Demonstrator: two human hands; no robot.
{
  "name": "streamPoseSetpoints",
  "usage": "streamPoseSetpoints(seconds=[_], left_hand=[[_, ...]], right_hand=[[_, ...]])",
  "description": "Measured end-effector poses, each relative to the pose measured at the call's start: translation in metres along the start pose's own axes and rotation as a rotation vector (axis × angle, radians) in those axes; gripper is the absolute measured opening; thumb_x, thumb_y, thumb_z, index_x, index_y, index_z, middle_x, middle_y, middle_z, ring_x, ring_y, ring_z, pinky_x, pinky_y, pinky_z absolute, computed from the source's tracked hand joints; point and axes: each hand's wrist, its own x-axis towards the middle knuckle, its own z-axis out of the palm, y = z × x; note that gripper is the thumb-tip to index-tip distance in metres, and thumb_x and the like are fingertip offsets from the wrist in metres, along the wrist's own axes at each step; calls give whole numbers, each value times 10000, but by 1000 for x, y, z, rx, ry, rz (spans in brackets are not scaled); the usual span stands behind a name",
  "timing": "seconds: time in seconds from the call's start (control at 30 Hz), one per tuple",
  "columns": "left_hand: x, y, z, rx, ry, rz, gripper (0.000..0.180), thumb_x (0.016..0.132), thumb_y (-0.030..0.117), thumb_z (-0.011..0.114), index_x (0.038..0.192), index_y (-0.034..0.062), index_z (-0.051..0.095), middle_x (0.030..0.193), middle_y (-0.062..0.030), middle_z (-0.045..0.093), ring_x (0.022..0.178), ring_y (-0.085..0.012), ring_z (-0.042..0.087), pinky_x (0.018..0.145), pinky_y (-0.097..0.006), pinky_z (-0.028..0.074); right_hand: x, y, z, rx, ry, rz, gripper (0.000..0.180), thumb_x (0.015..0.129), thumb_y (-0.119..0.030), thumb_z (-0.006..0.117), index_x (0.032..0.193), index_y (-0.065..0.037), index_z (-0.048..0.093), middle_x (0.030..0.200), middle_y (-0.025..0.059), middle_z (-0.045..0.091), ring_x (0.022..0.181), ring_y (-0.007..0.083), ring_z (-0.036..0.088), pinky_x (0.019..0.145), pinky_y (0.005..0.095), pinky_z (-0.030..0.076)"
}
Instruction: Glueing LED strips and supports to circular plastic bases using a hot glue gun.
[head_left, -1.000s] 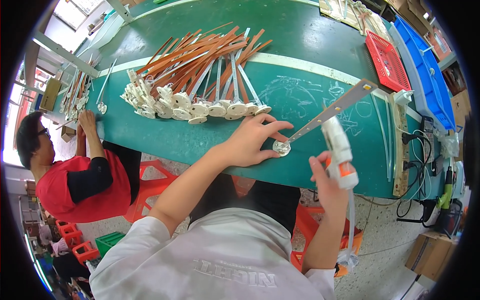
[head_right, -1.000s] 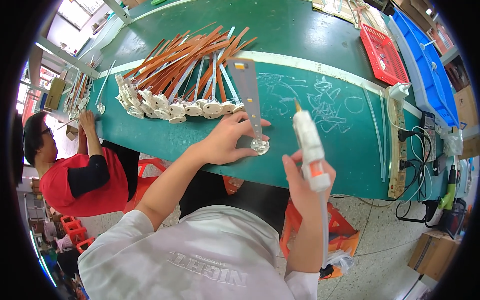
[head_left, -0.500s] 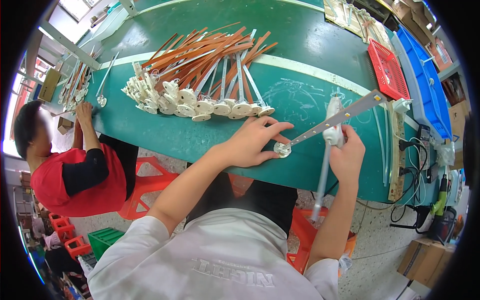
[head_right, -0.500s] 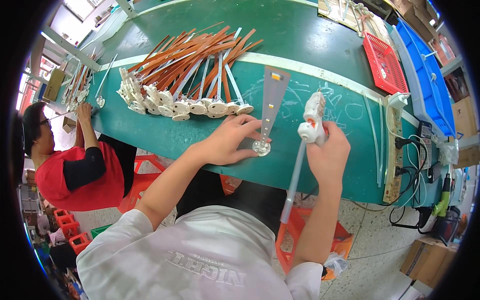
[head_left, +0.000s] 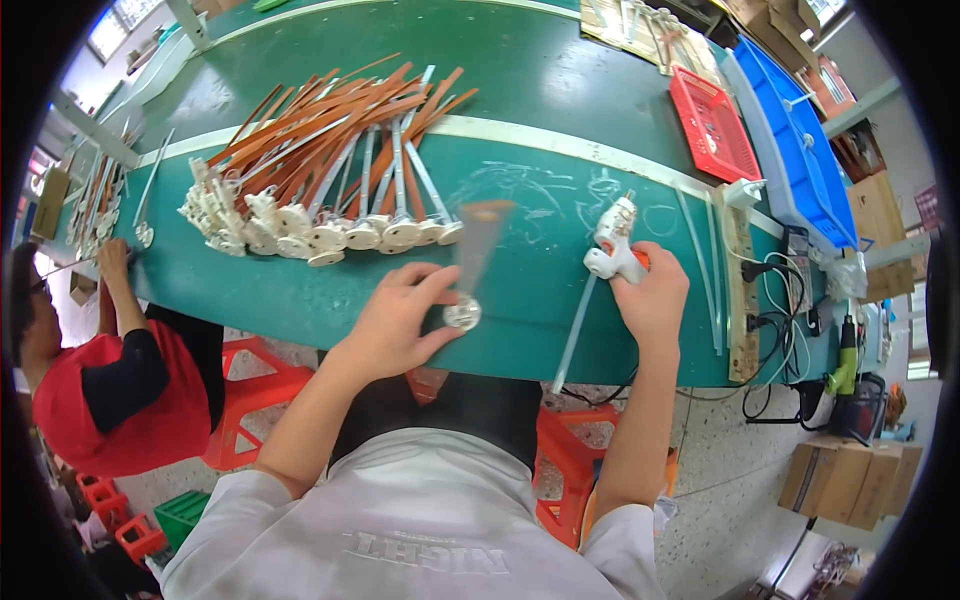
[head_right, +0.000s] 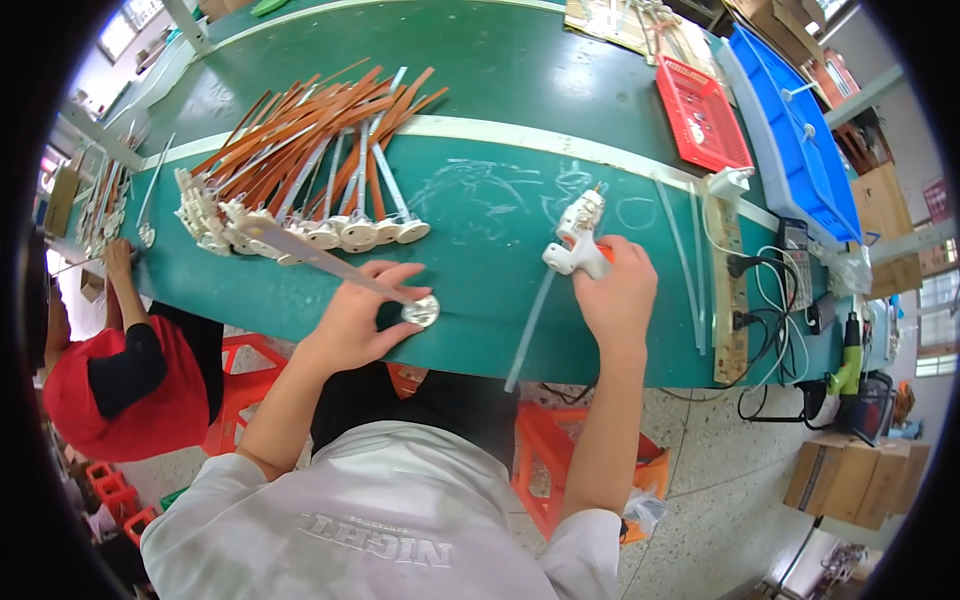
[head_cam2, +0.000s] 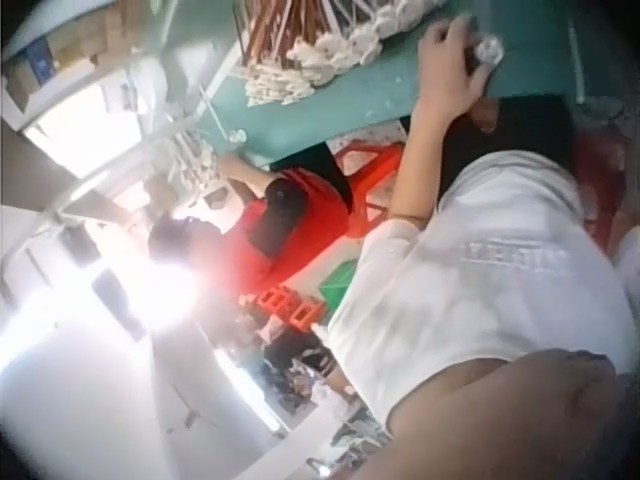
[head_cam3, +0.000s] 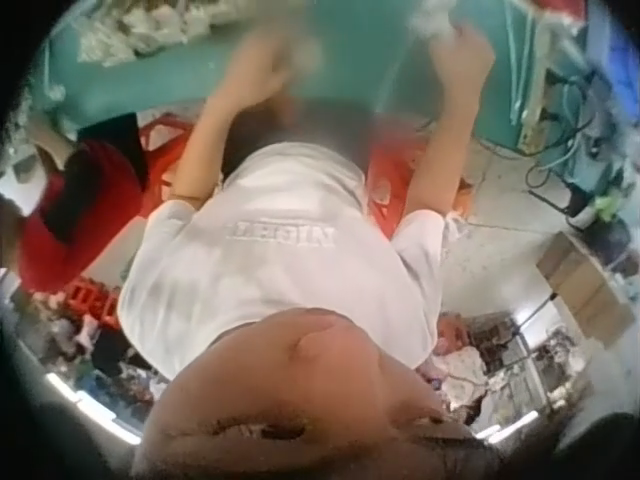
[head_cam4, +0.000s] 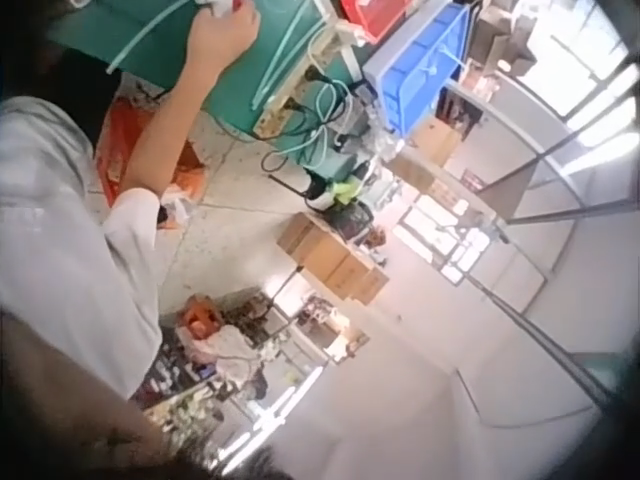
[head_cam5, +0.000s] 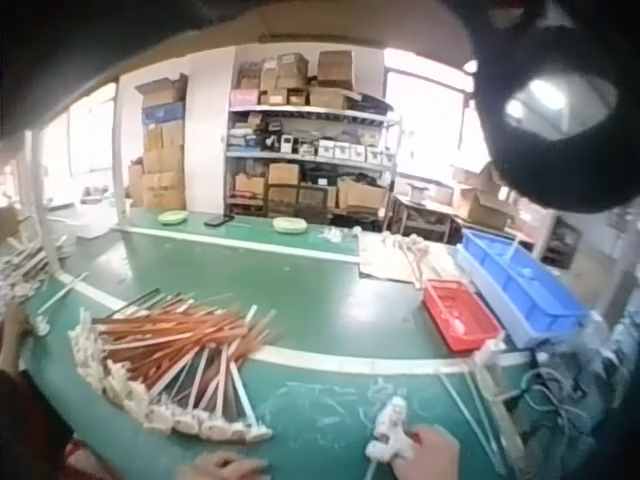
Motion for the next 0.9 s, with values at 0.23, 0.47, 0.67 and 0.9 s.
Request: streamPoseSetpoints(seconds=[0.23,0.47,0.67,0.9], left_hand=[[0,-6,1,24,57,-29,459,712,164,848,1151,125,722,1359,-81,606,1154,-339,579,988,-451,462],[7,-5,8,26,160,-44,644,735,219,839,1316,121,580,1075,57,759,1086,-247,562,961,-405,451],[8,-8,7,-20,103,-47,679,737,213,836,1355,139,565,1101,17,751,1103,-265,569,984,-424,440],[16,-6,-2,-20,22,-19,742,761,182,814,1425,146,484,1113,33,746,1124,-280,566,992,-439,420]], right_hand=[[-4,16,-5,5,-47,-116,449,743,-126,792,1153,8,666,1202,205,625,1087,375,618,949,425,497],[-17,13,-5,-46,-82,-162,475,818,-137,756,1250,15,626,1258,205,594,1134,376,592,995,425,472],[-24,-3,-10,-92,11,-247,494,796,-97,776,1255,8,627,1228,184,609,1106,335,606,954,420,493],[-35,-109,-3,642,-517,-351,435,771,10,793,1182,24,652,982,80,705,800,99,653,691,236,524]])
